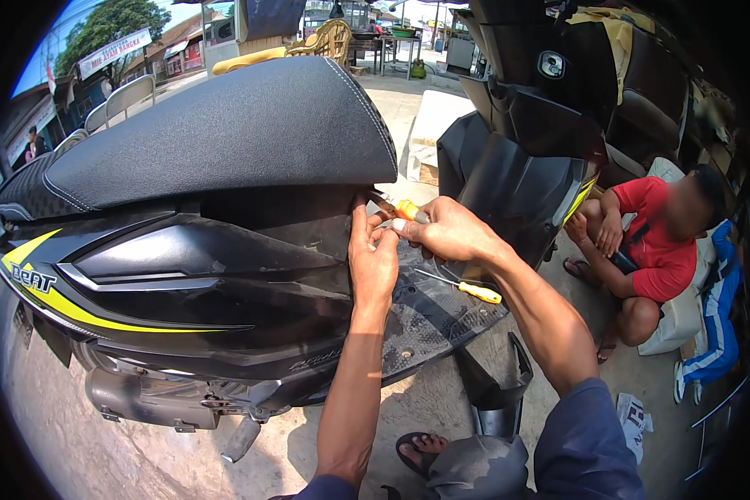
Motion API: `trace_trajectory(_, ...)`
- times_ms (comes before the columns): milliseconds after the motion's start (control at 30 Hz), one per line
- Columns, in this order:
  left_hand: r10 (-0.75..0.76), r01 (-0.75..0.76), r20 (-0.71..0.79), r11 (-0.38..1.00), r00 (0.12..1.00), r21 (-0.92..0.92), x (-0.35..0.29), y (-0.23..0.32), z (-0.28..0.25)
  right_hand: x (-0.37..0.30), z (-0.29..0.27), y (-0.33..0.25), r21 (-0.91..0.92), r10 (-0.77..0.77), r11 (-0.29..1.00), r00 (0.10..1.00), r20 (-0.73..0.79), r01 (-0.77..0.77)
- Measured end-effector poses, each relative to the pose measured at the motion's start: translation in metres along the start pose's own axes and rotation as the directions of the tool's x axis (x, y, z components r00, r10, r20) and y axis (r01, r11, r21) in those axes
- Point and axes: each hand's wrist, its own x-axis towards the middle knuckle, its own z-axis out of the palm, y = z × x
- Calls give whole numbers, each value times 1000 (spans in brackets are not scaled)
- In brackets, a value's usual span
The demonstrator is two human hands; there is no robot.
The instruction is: The person installs and secures a plastic fairing piece onto a motorcycle using a screwdriver and pliers.
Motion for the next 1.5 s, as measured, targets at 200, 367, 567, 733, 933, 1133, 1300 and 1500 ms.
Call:
trace_trajectory(200, 21, -17, -40, 994, 999, 105, -17, -2, 0, 12, 12, 39, -29, -194, 980, 981, 5, 194)
trace_trajectory(367, 9, 10, -127, 989, 992, 148, -40, -21, -4, -10, 40, 65, -124, -243, 967, 949, -202, 221)
trace_trajectory(567, 140, -111, -181, 981, 973, 161, -76, 0, 7, -18, 63, 56, -189, -529, 840, 693, -489, 508)
trace_trajectory(733, 104, -71, -225, 986, 969, 150, -83, 8, 12, 6, 63, 57, -87, -431, 896, 802, -413, 436)
trace_trajectory(933, 112, -55, -288, 978, 951, 200, -81, 14, 5, 13, 85, 51, 97, -334, 912, 858, -390, 398)
trace_trajectory(1133, 53, -2, -278, 984, 959, 180, -89, 11, 4, 19, 87, 52, 168, -288, 909, 867, -408, 381)
trace_trajectory(1300, -8, 54, -260, 984, 966, 169, -97, 9, 4, 29, 79, 63, 303, -260, 884, 912, -318, 357)
trace_trajectory(1500, -5, 45, -177, 975, 984, 218, -113, 20, 1, 49, 96, 68, 848, -236, 516, 972, 7, 120)
